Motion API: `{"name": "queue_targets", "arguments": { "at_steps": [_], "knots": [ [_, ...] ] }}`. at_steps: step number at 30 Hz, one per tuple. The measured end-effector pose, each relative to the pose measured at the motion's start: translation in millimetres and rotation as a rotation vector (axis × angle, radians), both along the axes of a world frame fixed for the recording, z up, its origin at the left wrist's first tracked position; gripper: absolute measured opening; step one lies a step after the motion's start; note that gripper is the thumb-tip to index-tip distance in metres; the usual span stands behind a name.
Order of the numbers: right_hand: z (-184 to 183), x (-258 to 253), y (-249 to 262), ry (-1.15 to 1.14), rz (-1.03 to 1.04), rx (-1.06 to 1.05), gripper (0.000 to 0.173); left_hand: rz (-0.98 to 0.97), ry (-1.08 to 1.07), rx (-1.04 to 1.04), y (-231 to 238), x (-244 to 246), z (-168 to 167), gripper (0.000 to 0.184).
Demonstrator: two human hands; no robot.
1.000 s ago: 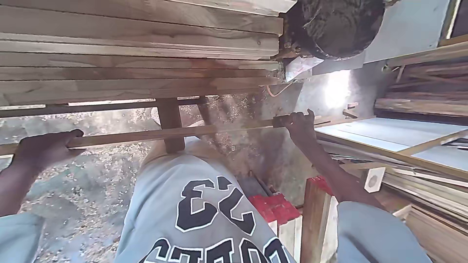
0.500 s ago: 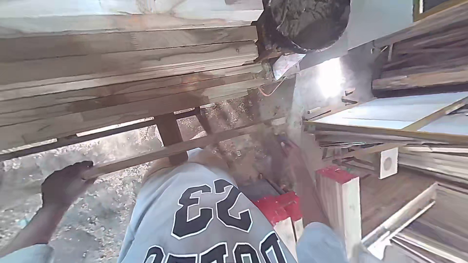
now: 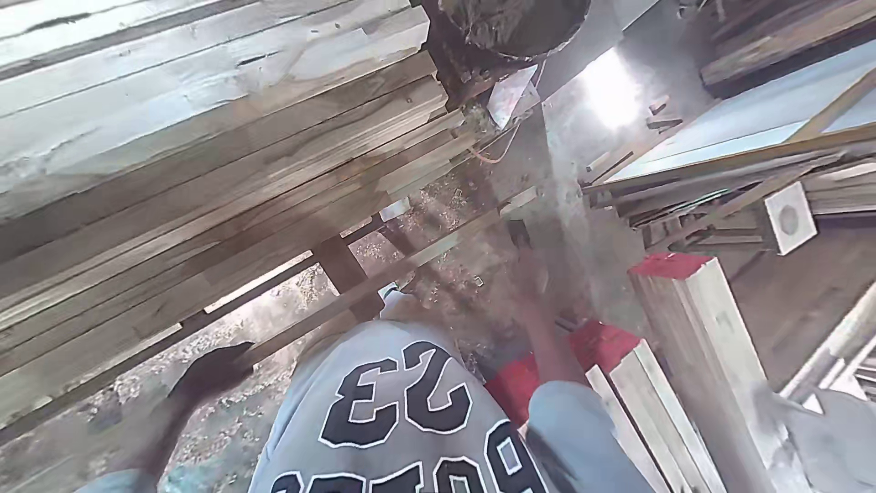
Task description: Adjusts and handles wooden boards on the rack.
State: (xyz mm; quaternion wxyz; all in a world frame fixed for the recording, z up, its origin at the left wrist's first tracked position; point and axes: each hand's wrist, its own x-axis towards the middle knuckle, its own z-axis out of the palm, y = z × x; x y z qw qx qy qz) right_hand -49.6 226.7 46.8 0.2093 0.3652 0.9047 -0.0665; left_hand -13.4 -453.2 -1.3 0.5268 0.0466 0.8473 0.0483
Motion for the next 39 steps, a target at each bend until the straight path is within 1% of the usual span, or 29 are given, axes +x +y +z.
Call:
{"name": "queue_targets", "arguments": {
  "at_steps": [1, 2, 3, 5, 7, 9, 11, 13, 15, 20, 25, 28, 29, 30, 32, 34, 37, 39],
  "knots": [
    [12, -2, 3, 0.004, -0.02, 0.012, 0.053, 0.0, 0.02, -0.02, 1, 3, -2, 0.039],
    [23, -8, 7, 0.065, -0.03, -0.005, 0.049, 0.002, 0.036, -0.039, 3, 5, -1, 0.041],
    [32, -17, 11, 0.143, -0.01, -0.037, 0.046, -0.003, 0.051, -0.056, 4, 7, 1, 0.044],
    [47, -42, 16, 0.19, -0.007, -0.122, 0.041, -0.027, 0.078, -0.074, 5, 13, 4, 0.05],
    [58, -72, 13, 0.113, -0.022, -0.159, 0.037, -0.046, 0.135, -0.078, 6, 18, 4, 0.052],
    [59, -85, 1, 0.033, -0.067, -0.2, 0.035, -0.065, 0.174, -0.094, 9, 21, 7, 0.047],
    [44, -81, -10, 0.061, -0.117, -0.258, 0.031, -0.092, 0.203, -0.109, 10, 23, 6, 0.043],
    [37, -69, -28, 0.086, -0.156, -0.317, 0.032, -0.102, 0.201, -0.114, 10, 24, 6, 0.041],
    [41, -58, -47, 0.069, -0.184, -0.367, 0.036, -0.104, 0.208, -0.107, 9, 25, 6, 0.04],
    [57, -45, -83, 0.043, -0.147, -0.34, 0.035, -0.111, 0.156, -0.156, 15, 21, 10, 0.039],
    [76, -38, -108, -0.076, -0.048, -0.258, 0.036, -0.127, 0.15, -0.17, 19, 20, 16, 0.043],
    [85, -30, -111, -0.14, 0.027, -0.291, 0.032, -0.131, 0.151, -0.164, 19, 19, 15, 0.044],
    [86, -24, -107, -0.134, 0.01, -0.335, 0.033, -0.128, 0.139, -0.158, 18, 18, 14, 0.044],
    [86, -18, -101, -0.108, -0.049, -0.411, 0.035, -0.127, 0.127, -0.144, 15, 15, 12, 0.044],
    [76, -1, -88, 0.026, -0.295, -0.613, 0.041, -0.118, 0.069, -0.087, 9, 8, 6, 0.045],
    [61, 15, -73, 0.211, -0.504, -0.795, 0.042, -0.109, 0.036, -0.013, 2, 2, 1, 0.041],
    [39, 32, -51, 0.456, -0.622, -0.993, 0.039, -0.079, 0.002, 0.024, -2, -3, -3, 0.047],
    [32, 40, -41, 0.516, -0.631, -1.036, 0.037, -0.071, -0.016, 0.0, 6, -4, -3, 0.048]
  ]
}}
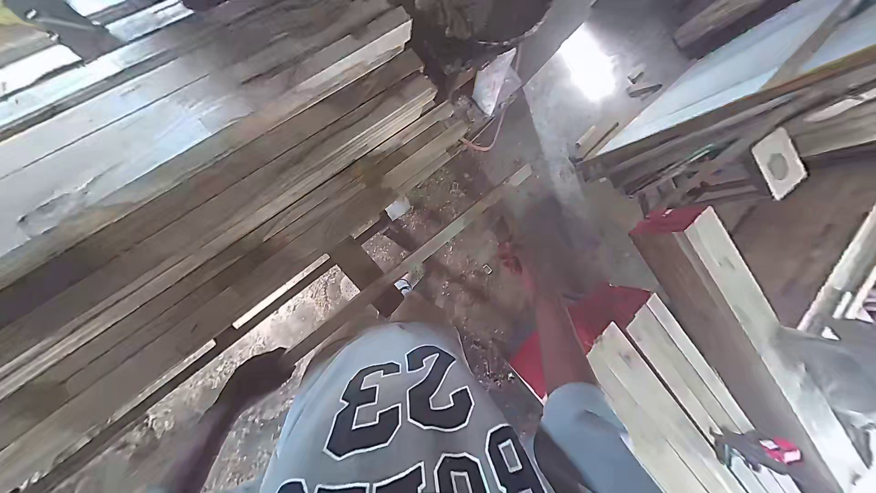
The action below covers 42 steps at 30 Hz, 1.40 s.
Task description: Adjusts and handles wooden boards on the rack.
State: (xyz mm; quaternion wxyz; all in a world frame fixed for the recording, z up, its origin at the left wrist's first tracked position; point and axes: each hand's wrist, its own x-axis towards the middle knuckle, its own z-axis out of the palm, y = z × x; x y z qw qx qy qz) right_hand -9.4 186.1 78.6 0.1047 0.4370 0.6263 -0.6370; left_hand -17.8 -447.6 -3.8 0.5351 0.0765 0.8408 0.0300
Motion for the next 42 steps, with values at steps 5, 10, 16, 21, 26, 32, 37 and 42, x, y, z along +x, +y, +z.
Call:
{"name": "queue_targets", "arguments": {
  "at_steps": [5, 10, 16, 21, 26, 32, 37, 42],
  "knots": [
    [-11, 4, -33, 0.056, 0.217, 0.027, 0.044, 0.015, -0.013, -0.048, 19, -12, 15, 0.043],
    [-35, 22, -120, 0.128, 0.507, 0.304, 0.055, 0.018, -0.057, 0.1, 40, -35, 17, 0.064],
    [-71, 27, -192, 0.159, 0.665, 0.878, 0.051, 0.204, -0.161, 0.313, -19, -26, 16, 0.073],
    [-43, 28, -217, -0.439, 0.81, 0.834, 0.059, 0.365, -0.301, 0.306, -55, -17, 8, 0.054],
    [6, 8, -209, -0.321, 0.583, 0.811, 0.051, 0.169, -0.129, 0.315, -62, -6, -5, 0.067],
    [12, -26, -263, -0.328, 0.408, 0.494, 0.043, 0.054, -0.035, 0.207, -57, 3, 1, 0.077],
    [28, 4, -289, -0.385, 0.589, 0.392, 0.043, 0.04, -0.005, 0.19, -55, 6, 4, 0.078],
    [10, 7, -268, -0.296, 0.524, 0.673, 0.047, 0.029, -0.016, 0.2, -56, 3, 0, 0.079]
  ]
}}
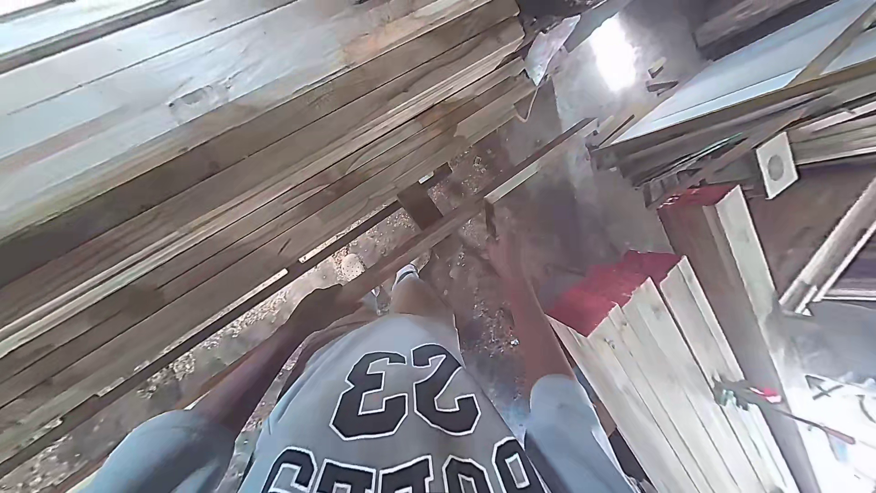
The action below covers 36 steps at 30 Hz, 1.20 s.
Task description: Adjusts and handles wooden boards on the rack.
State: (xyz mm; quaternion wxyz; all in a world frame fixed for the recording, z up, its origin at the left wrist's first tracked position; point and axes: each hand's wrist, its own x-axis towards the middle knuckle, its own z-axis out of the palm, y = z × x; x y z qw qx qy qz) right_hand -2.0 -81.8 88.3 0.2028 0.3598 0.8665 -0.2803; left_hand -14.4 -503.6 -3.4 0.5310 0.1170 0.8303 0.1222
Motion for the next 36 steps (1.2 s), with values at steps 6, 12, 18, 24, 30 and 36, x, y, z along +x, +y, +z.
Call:
{"name": "queue_targets", "arguments": {
  "at_steps": [6, 12, 18, 24, 30, 36],
  "knots": [
    [-8, 5, -16, -0.177, 0.138, 0.129, 0.056, 0.016, -0.01, 0.014, 0, -1, 1, 0.078],
    [9, -12, 26, -0.002, -0.007, 0.02, 0.047, 0.005, 0.011, -0.047, 6, 3, 4, 0.079],
    [4, -12, -14, 0.043, -0.236, -0.398, 0.047, 0.03, 0.02, -0.064, 7, 5, 9, 0.083],
    [8, -2, 18, 0.081, 0.067, 0.029, 0.055, 0.015, 0.118, -0.206, 24, 18, 20, 0.069],
    [-32, 1, 59, -0.132, 0.252, 0.246, 0.061, 0.094, 0.178, -0.23, 35, 27, 20, 0.061],
    [3, -17, 92, -0.11, 0.155, 0.19, 0.049, 0.103, 0.272, -0.252, 42, 43, 9, 0.048]
  ]
}}
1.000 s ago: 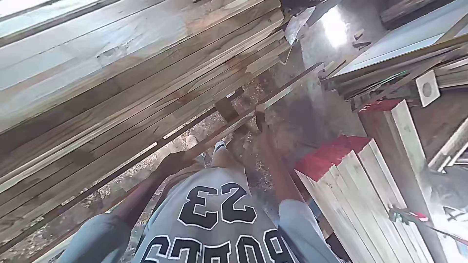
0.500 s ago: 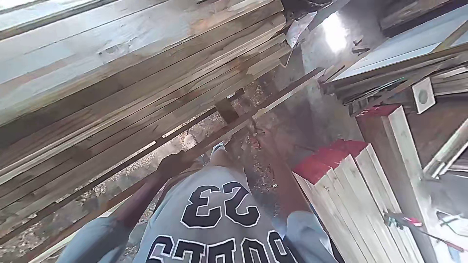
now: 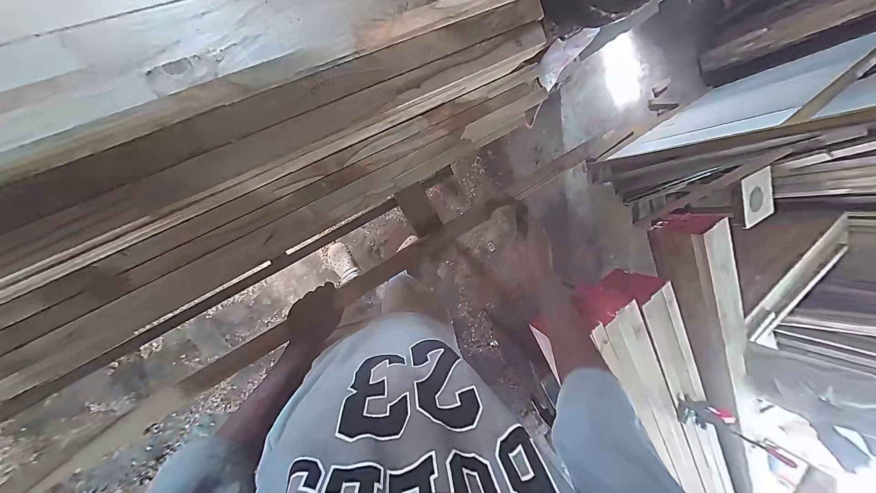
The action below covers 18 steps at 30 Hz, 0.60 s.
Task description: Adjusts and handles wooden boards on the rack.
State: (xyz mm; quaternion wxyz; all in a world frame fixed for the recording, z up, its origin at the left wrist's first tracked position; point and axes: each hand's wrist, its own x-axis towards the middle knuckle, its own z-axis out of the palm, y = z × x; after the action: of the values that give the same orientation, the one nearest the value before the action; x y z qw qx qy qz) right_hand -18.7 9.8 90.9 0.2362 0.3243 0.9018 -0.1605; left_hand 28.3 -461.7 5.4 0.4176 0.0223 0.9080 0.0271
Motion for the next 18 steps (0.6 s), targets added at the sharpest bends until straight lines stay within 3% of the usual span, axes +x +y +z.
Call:
{"name": "queue_targets", "arguments": {
  "at_steps": [4, 6, 8, 11, 13, 15, 18],
  "knots": [
    [4, -55, -29, -0.131, -0.094, -0.065, 0.038, -0.033, 0.028, 0.019, -2, 2, 0, 0.039],
    [8, -47, -78, -0.19, -0.155, -0.136, 0.04, -0.028, 0.005, 0.069, -6, 0, 5, 0.044],
    [14, -30, -124, -0.253, -0.091, -0.154, 0.04, -0.038, -0.068, 0.141, -16, -8, 7, 0.055],
    [26, -10, -147, -0.336, 0.019, -0.2, 0.039, -0.012, -0.339, 0.351, -41, -31, -6, 0.075],
    [25, 0, -129, -0.33, 0.052, -0.273, 0.036, 0.109, -0.571, 0.466, -56, -43, -18, 0.065],
    [22, 16, -106, -0.244, -0.085, -0.411, 0.04, 0.166, -0.711, 0.452, -60, -47, -21, 0.058],
    [26, 44, -86, 0.056, -0.566, -0.671, 0.044, 0.092, -0.477, 0.364, -54, -35, -8, 0.066]
  ]
}}
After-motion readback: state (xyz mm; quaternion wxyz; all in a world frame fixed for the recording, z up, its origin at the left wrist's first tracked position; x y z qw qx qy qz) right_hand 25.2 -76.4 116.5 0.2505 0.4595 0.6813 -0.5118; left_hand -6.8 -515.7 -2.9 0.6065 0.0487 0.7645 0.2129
